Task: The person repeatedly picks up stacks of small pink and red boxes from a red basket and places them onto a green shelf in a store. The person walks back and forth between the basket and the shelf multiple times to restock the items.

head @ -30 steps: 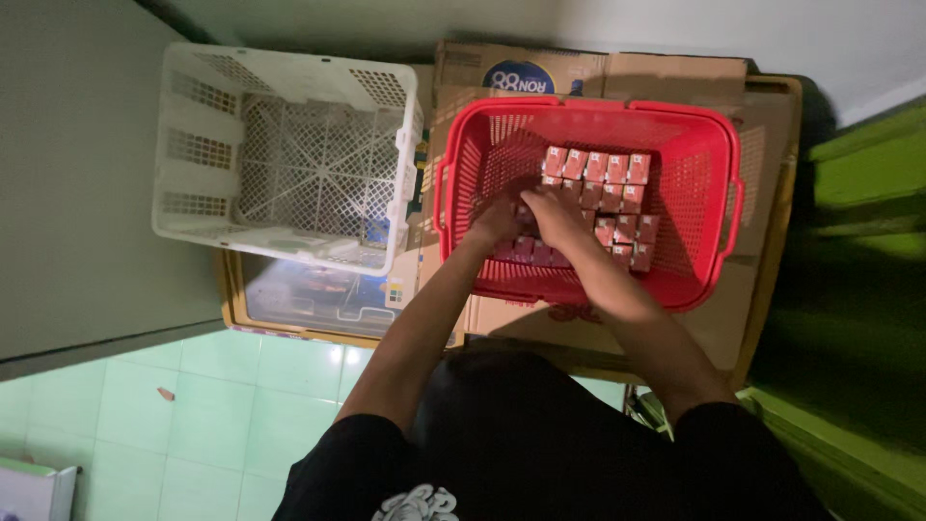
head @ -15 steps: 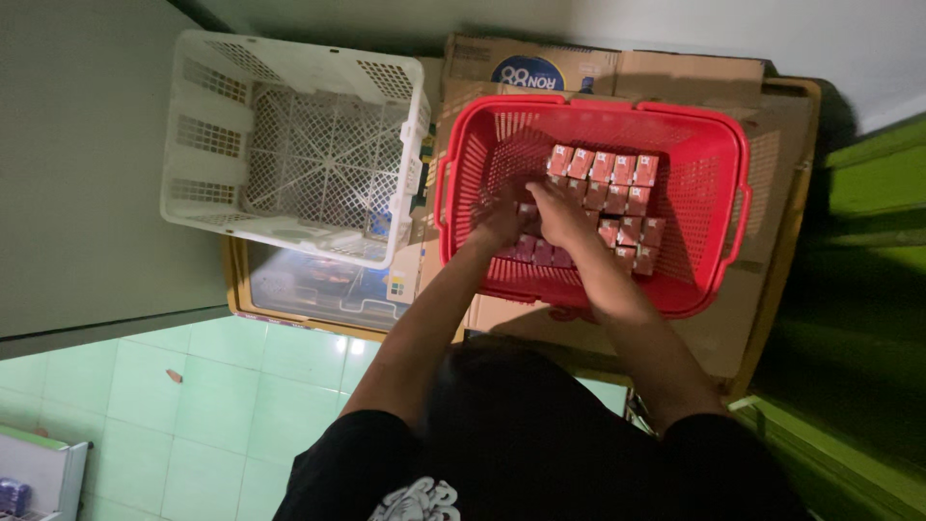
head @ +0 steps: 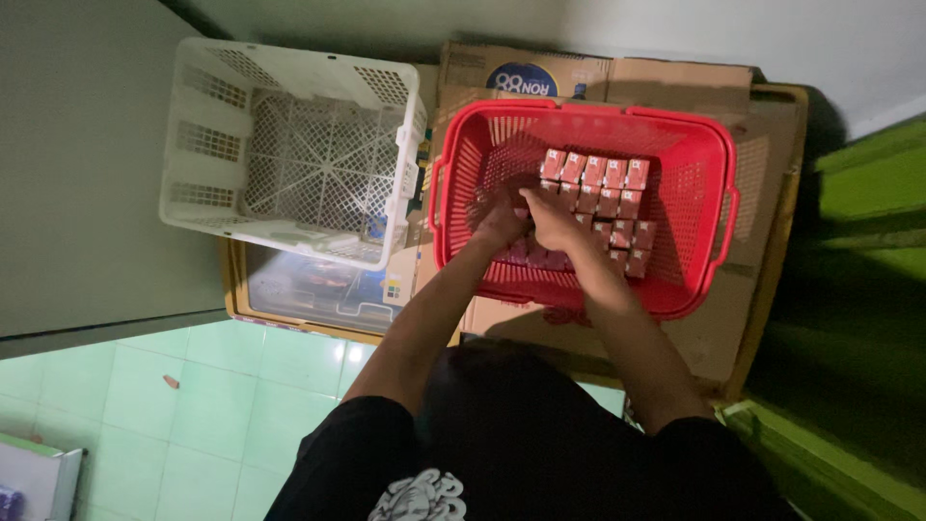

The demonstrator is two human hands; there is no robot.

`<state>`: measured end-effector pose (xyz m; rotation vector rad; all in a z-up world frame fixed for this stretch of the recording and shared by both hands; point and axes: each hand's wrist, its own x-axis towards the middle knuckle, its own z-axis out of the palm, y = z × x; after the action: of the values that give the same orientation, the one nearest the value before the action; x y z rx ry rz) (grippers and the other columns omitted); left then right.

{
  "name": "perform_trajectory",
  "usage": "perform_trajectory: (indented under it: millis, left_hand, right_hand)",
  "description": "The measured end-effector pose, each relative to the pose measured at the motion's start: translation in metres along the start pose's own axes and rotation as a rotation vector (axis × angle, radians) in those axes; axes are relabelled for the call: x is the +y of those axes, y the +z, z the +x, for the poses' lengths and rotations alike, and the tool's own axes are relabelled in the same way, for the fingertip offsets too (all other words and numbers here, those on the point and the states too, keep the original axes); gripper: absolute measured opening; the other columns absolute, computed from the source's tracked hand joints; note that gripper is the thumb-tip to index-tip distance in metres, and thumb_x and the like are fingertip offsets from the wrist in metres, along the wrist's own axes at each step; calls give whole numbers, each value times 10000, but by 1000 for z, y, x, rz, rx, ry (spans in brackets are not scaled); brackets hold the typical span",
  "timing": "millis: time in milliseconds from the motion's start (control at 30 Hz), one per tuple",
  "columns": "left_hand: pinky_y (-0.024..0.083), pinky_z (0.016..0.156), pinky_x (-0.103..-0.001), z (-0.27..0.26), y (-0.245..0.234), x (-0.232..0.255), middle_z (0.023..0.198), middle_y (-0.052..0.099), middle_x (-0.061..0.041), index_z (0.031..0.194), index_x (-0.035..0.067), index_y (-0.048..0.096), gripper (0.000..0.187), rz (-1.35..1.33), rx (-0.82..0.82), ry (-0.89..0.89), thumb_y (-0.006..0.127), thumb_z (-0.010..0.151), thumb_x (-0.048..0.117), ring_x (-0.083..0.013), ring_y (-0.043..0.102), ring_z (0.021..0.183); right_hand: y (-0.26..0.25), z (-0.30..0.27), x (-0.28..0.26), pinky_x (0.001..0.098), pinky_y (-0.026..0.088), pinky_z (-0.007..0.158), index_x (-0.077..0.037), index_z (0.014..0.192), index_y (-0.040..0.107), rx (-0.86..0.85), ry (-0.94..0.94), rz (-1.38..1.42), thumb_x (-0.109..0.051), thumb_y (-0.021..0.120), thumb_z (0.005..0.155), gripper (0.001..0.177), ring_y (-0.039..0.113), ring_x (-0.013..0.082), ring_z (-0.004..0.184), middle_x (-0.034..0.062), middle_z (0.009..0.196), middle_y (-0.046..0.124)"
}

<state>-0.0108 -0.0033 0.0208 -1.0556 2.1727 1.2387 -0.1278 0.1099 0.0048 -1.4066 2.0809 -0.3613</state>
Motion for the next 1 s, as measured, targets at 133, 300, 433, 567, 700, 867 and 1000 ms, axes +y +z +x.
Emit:
perform_trajectory:
  millis: [133, 300, 433, 567, 700, 867, 1000]
  left_hand:
    - [497, 1051, -456, -18, -25, 25, 1312, 554, -271, 1379, -13, 364, 794, 348, 303, 164, 735, 821, 410, -382, 569, 1274]
    - [488, 1025, -497, -111, -85, 77, 1341, 400, -299, 1386, -33, 318, 1036, 362, 438, 330, 833, 641, 471, -500, 460, 1266]
    - [460, 1058, -537, -180, -130, 83, 1259, 392, -315, 1315, -116, 273, 1196, 489, 580, 885, 935, 558, 532, -592, 423, 1250]
    - [461, 1012, -532, -260, -151, 74, 1403, 333, -308, 1411, -30, 252, 1259, 328, 335, 714, 954, 455, 391, -489, 526, 1233]
    - [494, 1052, -477, -315, -161, 38, 1441, 312, -320, 1447, -30, 221, 1213, 215, 334, 693, 938, 560, 384, -496, 571, 1217]
    - [417, 1187, -459, -357, -145, -40, 1469, 279, -304, 1468, -65, 107, 1307, -106, 616, 808, 936, 591, 437, -449, 471, 1383]
    - [311, 1276, -481, -400, -109, -101, 1612, 209, -243, 1570, -16, 56, 1281, -648, 747, 755, 845, 713, 515, -408, 323, 1537]
  right_hand:
    - [-21, -8, -12, 447, 375, 1173, -76, 1594, 325, 113, -152, 65, 48, 734, 700, 991, 413, 395, 1447, 228, 1586, 411]
    - [-82, -43, -57, 445, 380, 1201, -82, 1604, 285, 226, -390, 398, -202, 968, 598, 1222, 401, 358, 1485, 209, 1614, 394]
    - [-133, -94, -115, 405, 398, 1159, -86, 1613, 167, 119, -230, 552, -231, 958, 564, 1322, 395, 315, 1440, 180, 1637, 276]
    - [-152, -131, -165, 420, 304, 1214, -33, 1605, 149, 114, -389, 394, -229, 1006, 582, 1349, 294, 322, 1527, 213, 1628, 305]
    - [-135, -138, -198, 375, 355, 1200, -45, 1624, 157, -11, -396, 526, -275, 967, 539, 1374, 396, 255, 1472, 165, 1592, 380]
    - [-85, -127, -244, 369, 313, 1238, -54, 1655, 111, -150, -664, 875, -300, 991, 557, 1428, 363, 221, 1514, 113, 1608, 398]
    - [-42, -129, -315, 406, 372, 1211, -73, 1597, 208, -284, -635, 1043, -303, 997, 609, 1285, 413, 220, 1445, 87, 1540, 410]
